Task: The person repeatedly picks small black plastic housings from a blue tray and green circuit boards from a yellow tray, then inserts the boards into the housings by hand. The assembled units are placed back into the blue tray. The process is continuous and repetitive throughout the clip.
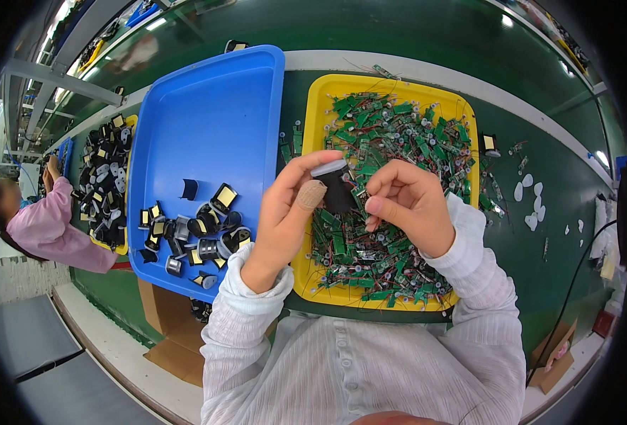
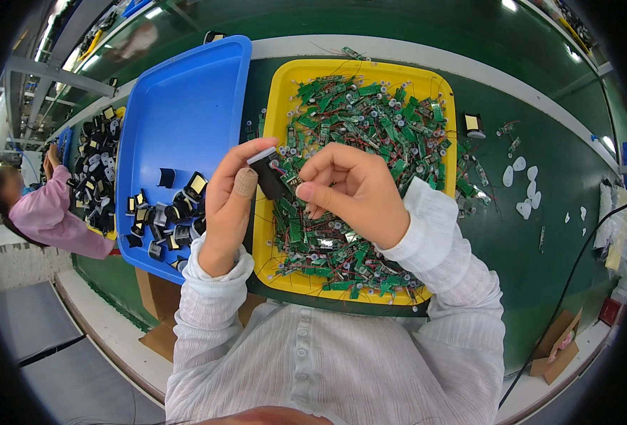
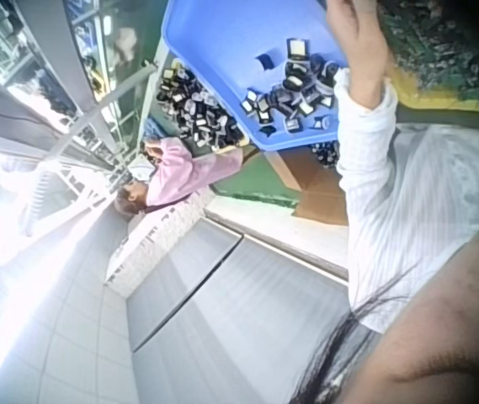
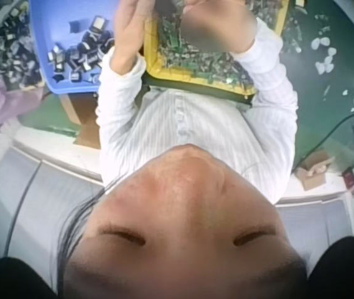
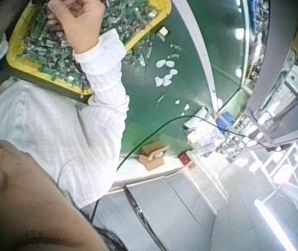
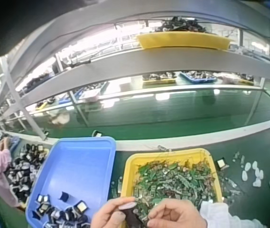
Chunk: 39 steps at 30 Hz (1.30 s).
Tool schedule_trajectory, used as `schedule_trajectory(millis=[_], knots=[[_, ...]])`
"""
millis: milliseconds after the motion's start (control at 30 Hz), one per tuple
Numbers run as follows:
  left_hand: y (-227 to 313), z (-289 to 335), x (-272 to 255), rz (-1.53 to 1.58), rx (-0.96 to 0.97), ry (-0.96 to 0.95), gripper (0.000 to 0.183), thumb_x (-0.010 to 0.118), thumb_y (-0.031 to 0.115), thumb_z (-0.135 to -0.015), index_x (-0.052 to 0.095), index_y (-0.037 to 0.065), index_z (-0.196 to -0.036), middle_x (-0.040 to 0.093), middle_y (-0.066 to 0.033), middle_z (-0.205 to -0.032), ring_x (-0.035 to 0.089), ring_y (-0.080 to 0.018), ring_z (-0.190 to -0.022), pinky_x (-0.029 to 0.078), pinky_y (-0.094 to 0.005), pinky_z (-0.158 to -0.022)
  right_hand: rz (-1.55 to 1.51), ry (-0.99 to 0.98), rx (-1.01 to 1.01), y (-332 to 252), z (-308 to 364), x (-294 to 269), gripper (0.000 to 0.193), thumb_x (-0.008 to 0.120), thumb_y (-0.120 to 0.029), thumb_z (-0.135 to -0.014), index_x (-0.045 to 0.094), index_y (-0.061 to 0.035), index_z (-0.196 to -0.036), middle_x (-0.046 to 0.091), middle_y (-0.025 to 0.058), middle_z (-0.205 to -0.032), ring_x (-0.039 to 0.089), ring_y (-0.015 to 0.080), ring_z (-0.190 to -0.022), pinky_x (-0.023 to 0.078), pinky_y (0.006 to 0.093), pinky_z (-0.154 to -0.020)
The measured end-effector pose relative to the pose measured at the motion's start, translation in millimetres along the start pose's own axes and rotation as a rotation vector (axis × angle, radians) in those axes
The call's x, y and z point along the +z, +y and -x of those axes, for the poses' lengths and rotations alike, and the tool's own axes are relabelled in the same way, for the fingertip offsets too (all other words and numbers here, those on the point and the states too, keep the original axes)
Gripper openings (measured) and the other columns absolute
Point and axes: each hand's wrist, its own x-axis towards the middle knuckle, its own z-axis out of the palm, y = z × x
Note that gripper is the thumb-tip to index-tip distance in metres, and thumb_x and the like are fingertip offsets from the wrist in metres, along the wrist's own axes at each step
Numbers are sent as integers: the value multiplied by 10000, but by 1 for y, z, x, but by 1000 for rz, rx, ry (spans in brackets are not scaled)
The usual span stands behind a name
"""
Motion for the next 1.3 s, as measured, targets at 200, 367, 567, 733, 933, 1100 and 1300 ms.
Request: schedule_trajectory(millis=[200, 367, 567, 733, 933, 1100, 1300], knots=[[4, 0, 9, 114, -49, 0, 363, 531, 95, -875, 440, -17, -1207, 577, -74, -1036, 543, -96, -922, 419, -224, -804, -161, 16, 70, -1, -2, -1, 129, 628, -44, -798, 537, 1, -878, 589, 52, -718, 600, 118, -619, 514, 230, -557], [6, 0, 14, 80, -34, 31, 371, 557, 83, -860, 441, -19, -1197, 576, -80, -1045, 545, -109, -932, 418, -233, -822, -186, 18, 88, 1, -4, -4, 127, 628, -54, -800, 531, -1, -864, 587, 55, -717, 603, 121, -600, 517, 230, -533], [5, 1, 18, 27, 13, 63, 358, 560, 84, -862, 444, -17, -1185, 575, -80, -1046, 541, -108, -935, 416, -236, -828, -204, -10, 66, 3, -5, -7, 127, 631, -67, -801, 524, -8, -832, 587, 57, -714, 605, 124, -592, 520, 232, -511], [5, 2, 19, 31, -2, 67, 354, 559, 78, -862, 445, -11, -1185, 574, -82, -1049, 540, -108, -935, 415, -236, -828, -228, -29, 75, 6, -5, -9, 130, 635, -69, -799, 521, -12, -825, 586, 57, -705, 605, 127, -582, 520, 233, -503], [4, 3, 21, 25, -4, 61, 349, 550, 78, -867, 444, -8, -1188, 573, -84, -1053, 540, -109, -936, 413, -239, -831, -279, -33, 84, 6, -4, -7, 129, 637, -73, -800, 527, -9, -819, 588, 58, -694, 607, 132, -578, 517, 239, -502], [3, 3, 21, -22, -6, 70, 346, 556, 81, -860, 456, -6, -1180, 583, -86, -1034, 549, -116, -917, 416, -241, -821, -226, -29, 93, 4, -4, -7, 132, 645, -71, -795, 534, -6, -828, 590, 58, -688, 602, 127, -571, 514, 239, -511], [1, 4, 19, -181, 47, 102, 339, 580, 95, -839, 495, -7, -1151, 591, -97, -1014, 566, -128, -868, 440, -252, -776, -152, -66, 128, 3, -6, -10, 139, 650, -83, -795, 544, -1, -833, 588, 51, -685, 593, 117, -561, 511, 232, -524]])
